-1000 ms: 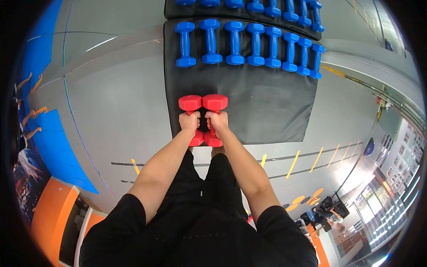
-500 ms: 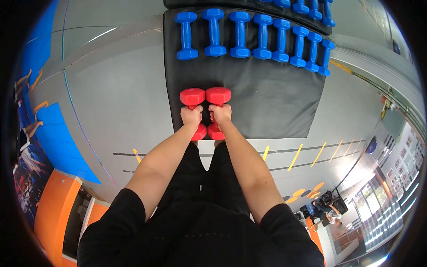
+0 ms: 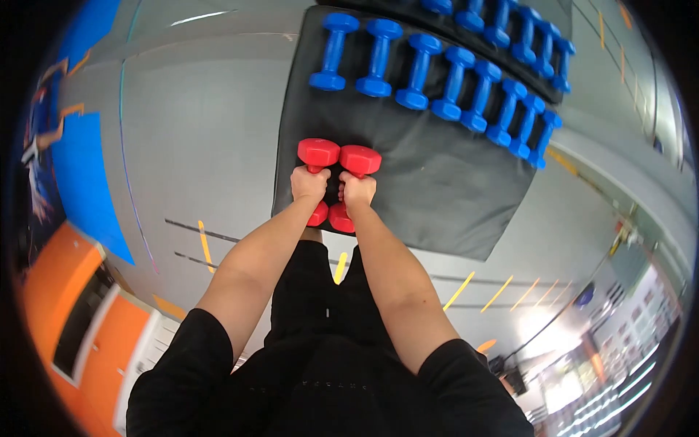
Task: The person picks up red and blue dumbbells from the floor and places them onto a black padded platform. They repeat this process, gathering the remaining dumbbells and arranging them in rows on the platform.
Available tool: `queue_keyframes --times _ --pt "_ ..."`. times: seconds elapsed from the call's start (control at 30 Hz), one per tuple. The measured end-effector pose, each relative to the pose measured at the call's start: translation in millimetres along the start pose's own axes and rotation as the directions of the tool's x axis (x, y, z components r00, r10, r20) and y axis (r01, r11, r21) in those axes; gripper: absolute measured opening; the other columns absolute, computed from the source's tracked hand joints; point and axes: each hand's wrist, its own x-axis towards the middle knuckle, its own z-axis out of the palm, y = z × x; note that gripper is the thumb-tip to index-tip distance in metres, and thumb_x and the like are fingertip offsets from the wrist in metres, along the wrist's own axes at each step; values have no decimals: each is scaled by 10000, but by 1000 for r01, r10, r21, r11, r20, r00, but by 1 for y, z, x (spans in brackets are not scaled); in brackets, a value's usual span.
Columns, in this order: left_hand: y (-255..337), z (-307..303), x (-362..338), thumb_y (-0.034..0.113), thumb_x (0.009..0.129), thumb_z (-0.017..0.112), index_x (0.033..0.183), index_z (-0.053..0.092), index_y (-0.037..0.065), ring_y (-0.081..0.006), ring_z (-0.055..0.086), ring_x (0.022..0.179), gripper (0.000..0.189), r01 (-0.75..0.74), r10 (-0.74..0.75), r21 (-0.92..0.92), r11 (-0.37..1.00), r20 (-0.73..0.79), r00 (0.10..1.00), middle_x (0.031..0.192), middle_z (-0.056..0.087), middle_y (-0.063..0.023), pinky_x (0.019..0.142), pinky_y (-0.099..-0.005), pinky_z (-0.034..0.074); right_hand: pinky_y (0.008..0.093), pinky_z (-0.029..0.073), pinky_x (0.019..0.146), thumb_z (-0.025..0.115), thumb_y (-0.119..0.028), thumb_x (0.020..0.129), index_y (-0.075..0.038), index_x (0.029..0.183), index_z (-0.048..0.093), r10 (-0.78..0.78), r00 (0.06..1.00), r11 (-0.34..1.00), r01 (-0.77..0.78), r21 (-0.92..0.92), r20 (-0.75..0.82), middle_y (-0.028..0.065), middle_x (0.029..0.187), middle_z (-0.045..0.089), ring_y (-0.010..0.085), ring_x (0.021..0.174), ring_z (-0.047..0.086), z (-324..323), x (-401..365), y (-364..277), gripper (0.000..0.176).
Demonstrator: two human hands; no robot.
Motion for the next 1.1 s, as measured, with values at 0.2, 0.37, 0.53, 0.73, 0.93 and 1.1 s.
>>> queue_keyframes --times 0.2,0.37,0.53,0.73,0.93,1.1 --pt "12 -20 -20 333 688 694 926 747 71 -380 672 979 358 24 -22 64 998 -32 999 975 706 -215 864 -445 540 350 426 413 641 -66 730 -30 709 566 -1 998 1000 -1 22 71 76 563 542 193 431 507 3 -6 3 85" --pt "-3 -17 -21 331 716 693 1110 647 -26 -375 649 1049 534 -112 106 39 993 120 987 1105 669 -239 897 -442 528 342 406 452 614 -113 750 -80 684 505 7 979 999 -14 35 202 48 584 498 191 481 481 -9 6 9 131" --pt "-85 -41 -127 204 785 654 1312 454 -11 -408 510 1187 604 -640 628 127 758 -409 662 1313 495 -229 1002 -452 448 335 407 561 599 -159 757 -111 723 431 14 914 1000 -2 -28 405 9 629 411 179 553 429 -6 -11 10 178" --pt "-323 -26 -302 238 795 643 1282 528 81 -369 527 1196 524 -392 288 -160 906 -447 847 1281 526 -169 978 -452 474 452 522 831 613 -442 797 -183 920 506 130 900 829 132 -544 415 16 871 543 218 831 578 -24 -14 -2 307" --pt "-616 135 -517 420 799 644 1211 626 95 -332 576 1164 525 286 -315 -344 894 -30 949 1196 628 -157 976 -440 474 508 500 880 560 -519 860 78 1130 554 -617 553 -489 288 -823 560 206 1085 622 390 1010 617 -36 -97 55 656" --pt "-696 291 -660 398 781 651 1142 665 83 -328 662 991 480 336 -654 -804 491 -85 752 1042 704 -158 876 -426 513 521 516 897 560 -366 853 53 1108 619 -641 486 -352 501 -790 594 239 1191 617 388 1068 624 -93 -231 262 494"
